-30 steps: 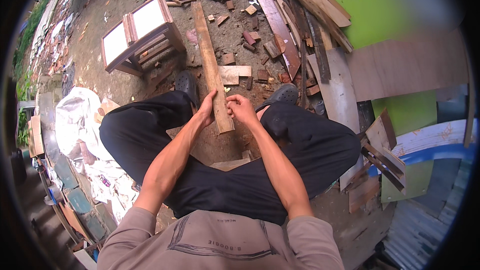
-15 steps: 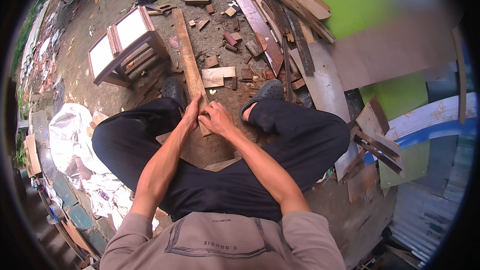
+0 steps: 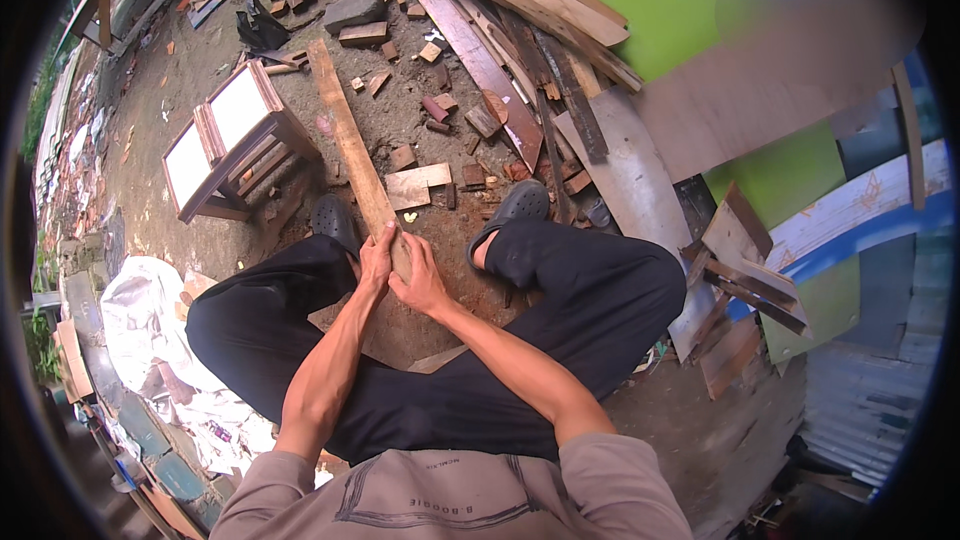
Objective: The person sits on the ground and sorts through a pile of scrap wood pieces, picking up and inspecting various planks and boards. They move pieces aside and handle them one at a time, occasionally using a small tool to scrape or clean a surface.
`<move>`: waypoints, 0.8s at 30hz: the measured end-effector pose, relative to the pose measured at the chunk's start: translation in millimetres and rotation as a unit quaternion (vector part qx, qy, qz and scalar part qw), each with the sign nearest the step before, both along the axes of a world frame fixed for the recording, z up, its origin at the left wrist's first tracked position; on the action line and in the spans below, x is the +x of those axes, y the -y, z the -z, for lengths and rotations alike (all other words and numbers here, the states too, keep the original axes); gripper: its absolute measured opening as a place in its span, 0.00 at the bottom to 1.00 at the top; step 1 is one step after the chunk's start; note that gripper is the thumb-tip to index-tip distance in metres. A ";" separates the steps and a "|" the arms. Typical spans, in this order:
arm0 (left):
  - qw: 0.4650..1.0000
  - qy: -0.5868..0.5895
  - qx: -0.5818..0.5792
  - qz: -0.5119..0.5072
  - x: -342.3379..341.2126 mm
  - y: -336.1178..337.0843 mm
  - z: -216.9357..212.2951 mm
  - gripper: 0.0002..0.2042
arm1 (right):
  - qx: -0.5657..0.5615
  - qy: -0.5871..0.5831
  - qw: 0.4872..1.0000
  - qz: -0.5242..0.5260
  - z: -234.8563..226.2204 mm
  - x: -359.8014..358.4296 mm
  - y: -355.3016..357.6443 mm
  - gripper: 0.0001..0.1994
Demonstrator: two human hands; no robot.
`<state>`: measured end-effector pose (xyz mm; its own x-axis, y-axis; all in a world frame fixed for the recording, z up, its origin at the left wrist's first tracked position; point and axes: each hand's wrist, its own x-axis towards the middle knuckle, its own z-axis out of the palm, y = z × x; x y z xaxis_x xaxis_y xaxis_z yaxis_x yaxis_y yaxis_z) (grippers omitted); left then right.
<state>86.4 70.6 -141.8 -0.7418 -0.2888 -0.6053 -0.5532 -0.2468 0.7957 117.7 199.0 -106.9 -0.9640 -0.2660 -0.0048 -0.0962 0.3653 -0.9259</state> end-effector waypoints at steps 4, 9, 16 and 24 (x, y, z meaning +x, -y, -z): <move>0.998 0.028 0.023 0.060 -31.5 19.2 0.8 0.40 | -0.003 0.027 0.999 0.031 3.9 -23.5 1.0 0.32; 0.953 0.109 -0.177 0.219 -54.0 9.1 2.7 0.51 | 0.117 0.195 0.974 -0.008 36.4 -75.0 -39.9 0.26; 0.874 0.107 -0.298 0.368 -85.4 -13.7 37.4 0.49 | 0.321 0.206 0.924 -0.031 52.1 -181.1 -137.3 0.26; 0.818 0.045 -0.329 0.469 -181.2 -77.1 87.5 0.44 | 0.440 0.256 0.858 0.077 54.7 -330.9 -248.1 0.30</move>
<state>-94.9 147.7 -229.2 -0.7853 0.0973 -0.6115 -0.3162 0.7860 0.5312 -213.2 447.1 -161.6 -0.7996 0.1871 -0.5707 0.3520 0.9160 -0.1927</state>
